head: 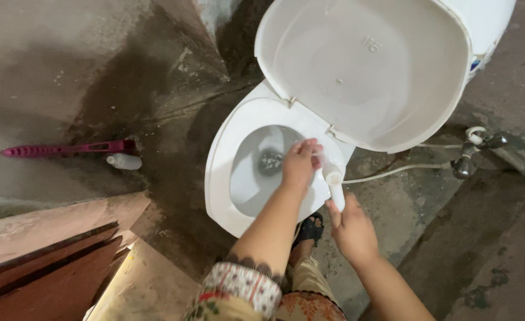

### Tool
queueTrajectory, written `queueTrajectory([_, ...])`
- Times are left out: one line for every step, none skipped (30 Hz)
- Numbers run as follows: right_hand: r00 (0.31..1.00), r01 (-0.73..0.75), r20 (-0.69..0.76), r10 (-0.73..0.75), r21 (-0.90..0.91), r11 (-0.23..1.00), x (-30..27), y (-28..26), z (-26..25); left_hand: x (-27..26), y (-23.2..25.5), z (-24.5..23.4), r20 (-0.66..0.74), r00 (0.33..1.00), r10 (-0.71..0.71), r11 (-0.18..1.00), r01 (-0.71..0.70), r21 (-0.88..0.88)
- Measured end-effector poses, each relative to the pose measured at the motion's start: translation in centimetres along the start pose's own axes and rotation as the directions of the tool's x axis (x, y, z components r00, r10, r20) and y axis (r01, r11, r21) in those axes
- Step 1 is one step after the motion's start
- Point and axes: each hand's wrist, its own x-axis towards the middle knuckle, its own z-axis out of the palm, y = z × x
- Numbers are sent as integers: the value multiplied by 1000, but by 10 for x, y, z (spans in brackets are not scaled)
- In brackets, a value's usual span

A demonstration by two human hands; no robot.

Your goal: The person scrubs the inside of a toilet bowl with a pink toilet brush, then rinses the bowl and brush using a handheld bidet sprayer, and finally wipes the toilet seat and rim with a cloth.

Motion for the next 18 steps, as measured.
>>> queueTrajectory([998,45,-41,-48,-62,997,7,-1,7,-16,5,6,24,999,29,1000,-29,1])
queueTrajectory([992,89,-75,-98,-124,988,14,-2,14,-34,9,10,46,997,59,998,-59,3])
queueTrajectory([986,150,-73,-152,-35,988,19,0,19,-52,12,16,57,997,45,997,-48,62])
queueTrajectory([975,211,-77,-206,52,976,25,0,22,-70,13,24,69,997,32,992,-40,119])
queueTrajectory([962,269,-86,-259,138,953,30,-2,24,-85,16,29,80,997,18,984,-32,175])
queueTrajectory([973,212,29,-229,278,937,34,-3,26,-100,19,26,89,991,105,936,-128,327])
queueTrajectory([966,138,147,-213,404,904,36,-5,28,-111,22,23,110,976,188,856,-218,469])
queueTrajectory([942,50,262,-212,512,857,39,-8,28,-116,25,19,147,953,264,745,-299,596])
queueTrajectory([943,-6,292,-159,492,870,40,-9,28,-117,28,13,103,972,210,728,-226,648])
queueTrajectory([941,-63,323,-104,469,881,42,-11,28,-116,30,7,53,986,155,705,-148,694])
queueTrajectory([935,-120,351,-48,443,889,43,-11,27,-113,31,-1,0,995,101,676,-69,733])
queueTrajectory([938,-219,347,-23,640,736,46,-10,25,-109,31,-7,-9,985,170,733,-120,670])
queueTrajectory([937,-298,350,4,793,531,50,-8,21,-106,32,-14,-25,971,237,779,-175,602])
queueTrajectory([931,-355,363,28,888,290,54,-5,17,-105,31,-18,-50,952,302,816,-231,530])
queueTrajectory([935,-346,352,31,893,289,59,-2,12,-105,30,-21,-134,965,227,913,-162,374])
queueTrajectory([939,-337,343,33,897,287,67,1,8,-106,30,-23,-204,969,139,975,-98,201])
queueTrajectory([942,-329,333,35,900,286,75,3,5,-108,30,-23,-255,966,43,999,-40,16])
queueTrajectory([935,-336,353,-26,908,250,79,7,4,-116,26,-21,-295,955,21,996,6,89])
